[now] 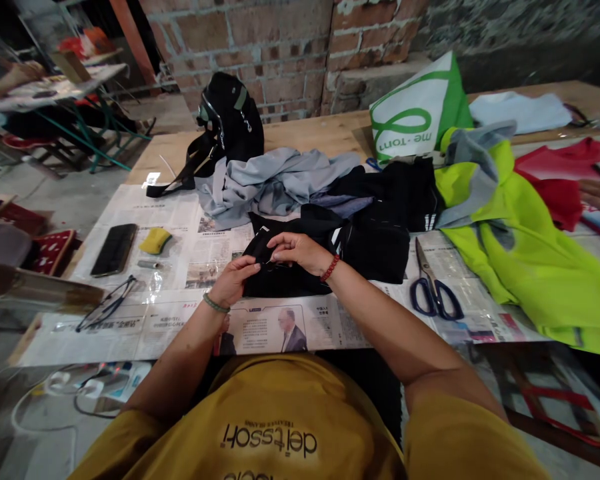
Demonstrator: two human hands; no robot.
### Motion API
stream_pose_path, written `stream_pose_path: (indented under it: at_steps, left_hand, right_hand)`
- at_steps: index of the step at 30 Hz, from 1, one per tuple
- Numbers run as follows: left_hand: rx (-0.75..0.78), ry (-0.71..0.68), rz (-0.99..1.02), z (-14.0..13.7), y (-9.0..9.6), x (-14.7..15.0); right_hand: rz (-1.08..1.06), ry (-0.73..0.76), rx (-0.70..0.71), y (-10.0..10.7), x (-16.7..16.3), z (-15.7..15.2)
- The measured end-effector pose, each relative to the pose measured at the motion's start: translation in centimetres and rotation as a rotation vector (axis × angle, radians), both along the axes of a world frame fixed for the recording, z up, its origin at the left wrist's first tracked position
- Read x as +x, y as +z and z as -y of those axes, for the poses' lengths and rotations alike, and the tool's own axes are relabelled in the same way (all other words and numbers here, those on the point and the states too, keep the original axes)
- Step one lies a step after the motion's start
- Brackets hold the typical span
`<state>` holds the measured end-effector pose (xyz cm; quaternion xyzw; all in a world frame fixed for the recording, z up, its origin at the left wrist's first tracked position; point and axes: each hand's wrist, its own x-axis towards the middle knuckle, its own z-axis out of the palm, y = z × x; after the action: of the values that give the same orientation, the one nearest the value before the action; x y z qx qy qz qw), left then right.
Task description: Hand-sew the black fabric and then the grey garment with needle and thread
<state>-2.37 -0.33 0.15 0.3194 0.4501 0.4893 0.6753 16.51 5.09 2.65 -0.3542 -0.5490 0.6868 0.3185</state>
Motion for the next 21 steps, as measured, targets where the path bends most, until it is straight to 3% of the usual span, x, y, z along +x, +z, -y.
stream_pose_path:
  at_steps: [4, 9, 16, 21]
  left_hand:
    - [0.052, -0.044, -0.058, 0.1, -0.3, 0.1]
    - [0.163, -0.004, -0.15, 0.1, -0.3, 0.3]
    - [0.201, 0.074, -0.27, -0.1, -0.1, 0.6]
    - [0.27, 0.071, -0.348, -0.1, -0.9, 0.7]
  right_hand:
    - [-0.084, -0.01, -0.155, 0.5, -0.3, 0.1]
    - [-0.103, -0.084, -0.223, 0.3, -1.7, 0.5]
    - [-0.116, -0.303, -0.104, -2.0, -3.2, 1.4]
    - [-0.073, -0.323, -0.05, -2.7, -3.3, 1.6]
